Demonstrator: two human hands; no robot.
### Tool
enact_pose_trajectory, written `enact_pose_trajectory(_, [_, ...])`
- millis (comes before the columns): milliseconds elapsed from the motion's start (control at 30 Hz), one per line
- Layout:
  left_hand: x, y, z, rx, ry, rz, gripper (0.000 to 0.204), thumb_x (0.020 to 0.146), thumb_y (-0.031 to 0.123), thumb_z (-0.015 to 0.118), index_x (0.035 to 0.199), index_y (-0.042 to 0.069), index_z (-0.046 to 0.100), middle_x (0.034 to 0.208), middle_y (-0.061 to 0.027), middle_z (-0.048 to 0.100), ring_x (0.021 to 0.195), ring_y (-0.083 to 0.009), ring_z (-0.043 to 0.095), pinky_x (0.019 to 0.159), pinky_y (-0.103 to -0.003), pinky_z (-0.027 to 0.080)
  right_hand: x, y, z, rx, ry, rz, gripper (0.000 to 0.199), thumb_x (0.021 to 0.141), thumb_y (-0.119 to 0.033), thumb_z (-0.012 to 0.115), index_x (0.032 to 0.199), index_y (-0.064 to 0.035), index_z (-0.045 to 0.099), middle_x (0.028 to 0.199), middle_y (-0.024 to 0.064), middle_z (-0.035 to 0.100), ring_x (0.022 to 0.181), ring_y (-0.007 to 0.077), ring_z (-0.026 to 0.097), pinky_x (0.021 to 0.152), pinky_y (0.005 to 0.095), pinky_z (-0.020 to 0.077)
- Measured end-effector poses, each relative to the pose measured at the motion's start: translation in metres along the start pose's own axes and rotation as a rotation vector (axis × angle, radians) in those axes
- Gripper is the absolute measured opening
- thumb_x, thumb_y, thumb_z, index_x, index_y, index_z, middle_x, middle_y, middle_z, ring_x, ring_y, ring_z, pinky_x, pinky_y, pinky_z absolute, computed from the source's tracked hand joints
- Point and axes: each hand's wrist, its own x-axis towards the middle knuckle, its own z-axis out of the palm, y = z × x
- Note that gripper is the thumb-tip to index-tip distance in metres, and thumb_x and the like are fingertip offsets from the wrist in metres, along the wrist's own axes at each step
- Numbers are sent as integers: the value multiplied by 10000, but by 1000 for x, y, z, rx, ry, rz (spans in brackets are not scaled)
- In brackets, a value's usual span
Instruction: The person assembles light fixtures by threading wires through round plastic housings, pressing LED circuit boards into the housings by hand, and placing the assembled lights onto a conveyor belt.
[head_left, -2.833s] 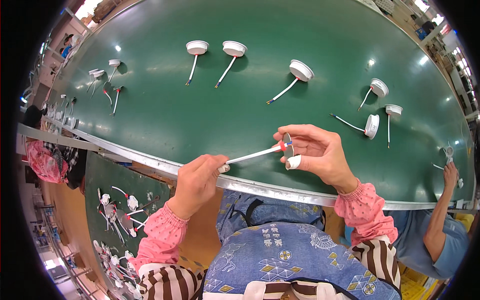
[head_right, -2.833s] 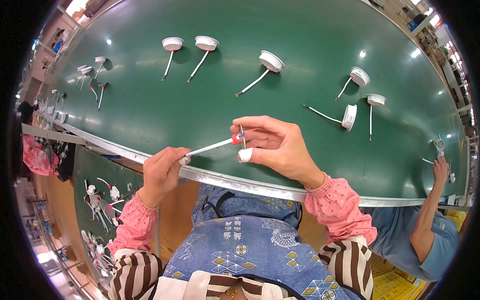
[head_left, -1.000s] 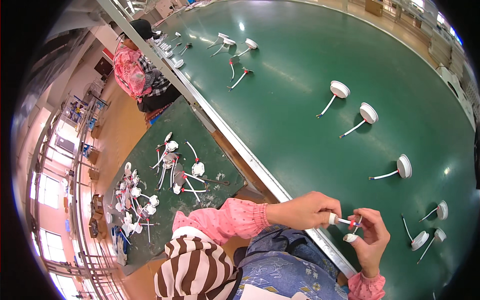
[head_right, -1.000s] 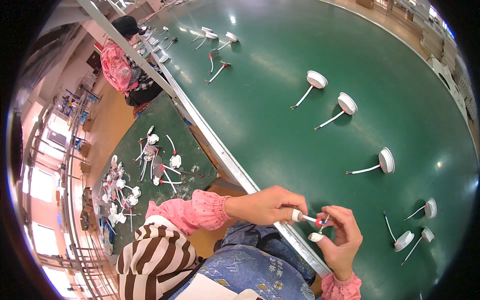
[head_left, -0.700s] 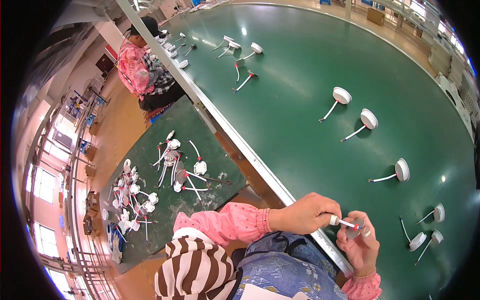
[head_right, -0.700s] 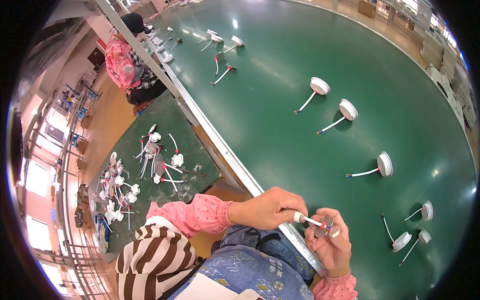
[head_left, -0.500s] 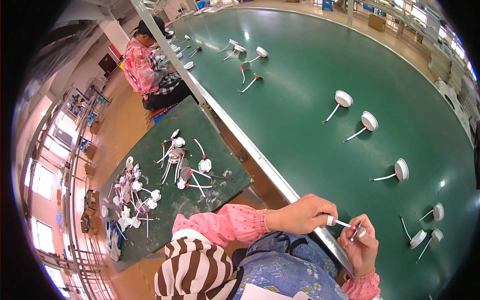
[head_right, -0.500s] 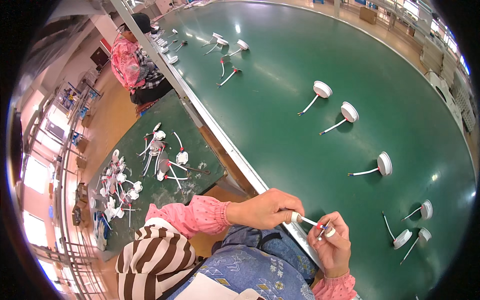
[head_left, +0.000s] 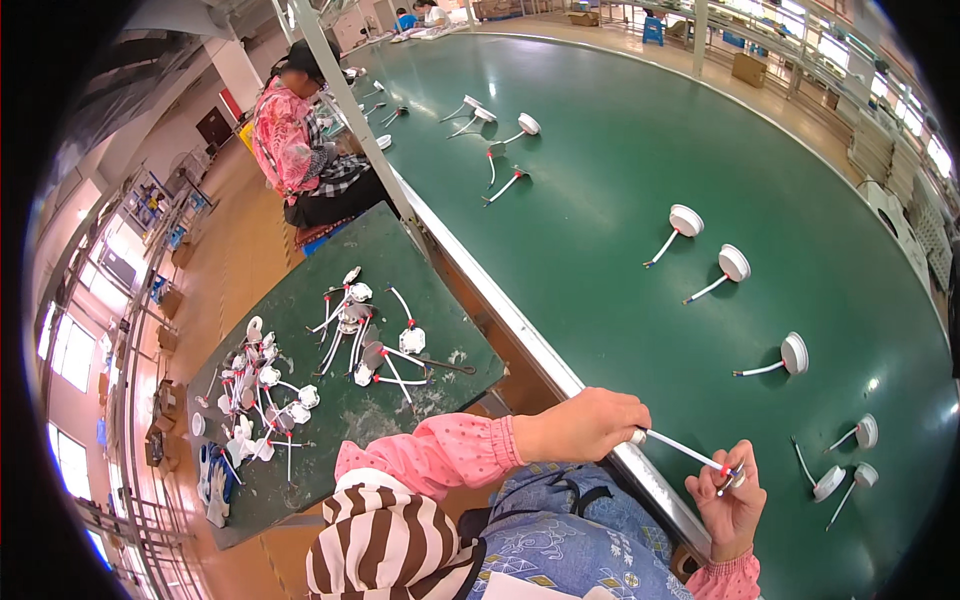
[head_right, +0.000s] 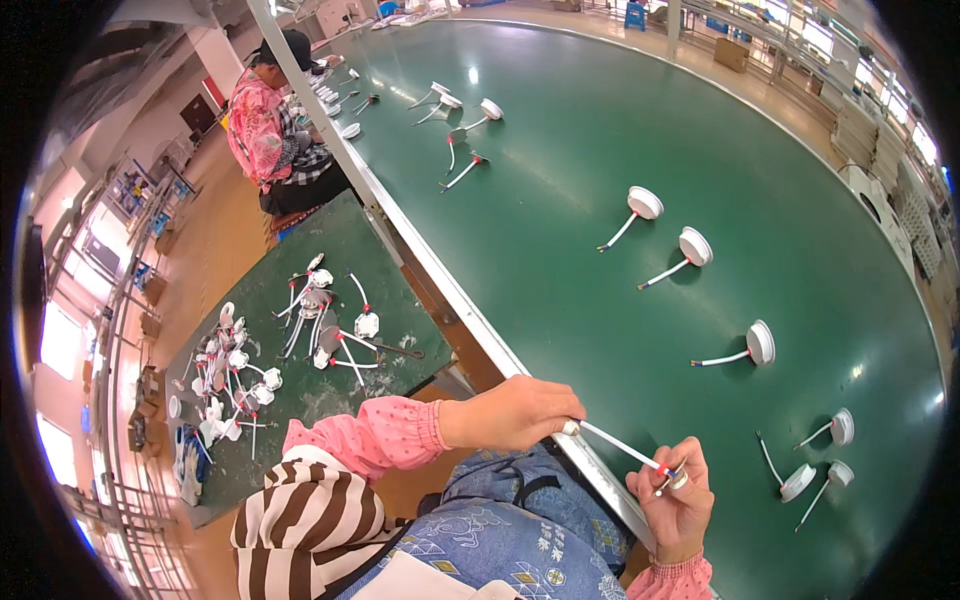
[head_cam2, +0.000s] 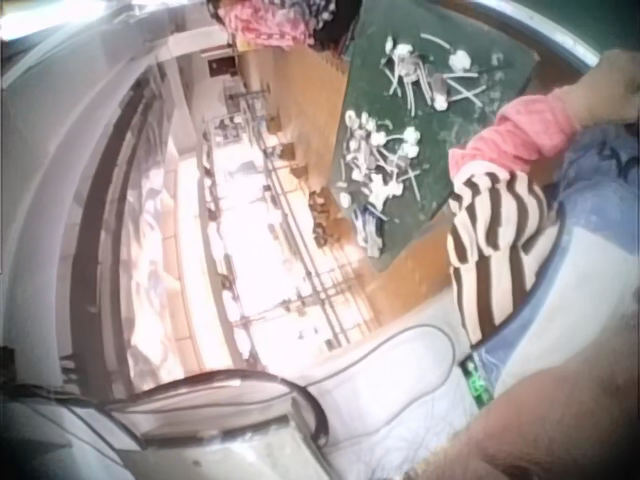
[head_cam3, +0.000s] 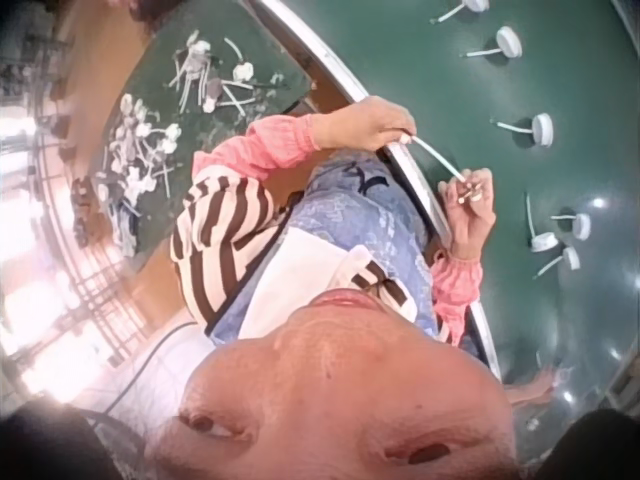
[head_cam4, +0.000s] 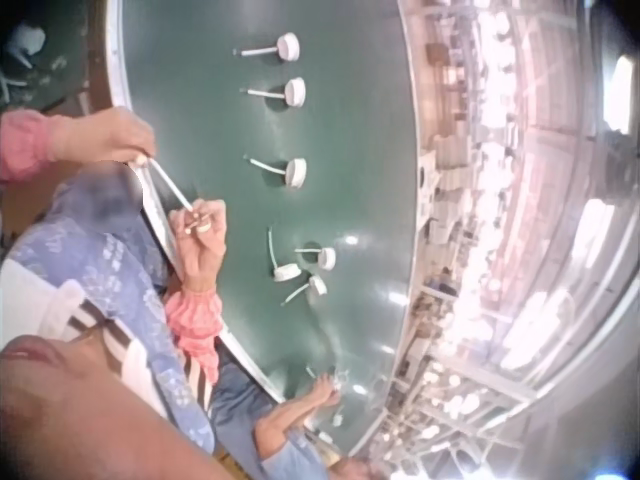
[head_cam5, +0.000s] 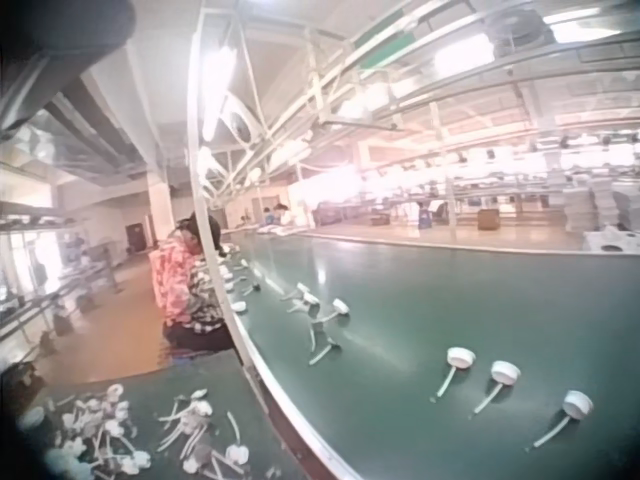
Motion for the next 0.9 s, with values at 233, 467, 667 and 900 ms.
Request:
enact_pose_trajectory(233, [25, -28, -23, 253, 47, 137, 140, 845, 41, 633, 981, 18, 656, 912, -87, 637, 766, -277, 623, 659, -368, 502, 31, -5, -11, -13, 25, 46, 217, 851, -13, 710, 985, -25, 539, 827, 115, 602, 694, 322, 661, 628, 406, 405])
enact_pose_trajectory(467, [93, -94, -56, 269, 284, 75, 145, 867, 106, 692, 995, 41, 668, 920, -94, 648, 796, -299, 636, 696, -385, 516, 74, -20, -1, 30, 8, -73, 281, 845, 31, 685, 897, -61, 425, 823, 107, 540, 664, 304, 576, 610, 395, 349])
enact_pose_trajectory(667, [158, -184, -90, 52, 739, -49, 63, 922, 19, 657, 973, 5, 692, 821, -101, 665, 660, -179, 596, 618, -297, 484, 91, -25, -20, 130, 105, -215, 301, 852, 25, 654, 920, -104, 392, 826, 83, 454, 669, 254, 465, 632, 383, 319])
enact_pose_trajectory(900, [151, -219, -91, 350, 879, -54, 49, 943, 42, 649, 969, 28, 688, 850, -74, 683, 625, -168, 594, 579, -291, 474, 92, -29, -20, 66, 21, -89, 255, 834, 6, 702, 938, -113, 502, 877, 50, 487, 765, 227, 479, 726, 405, 376])
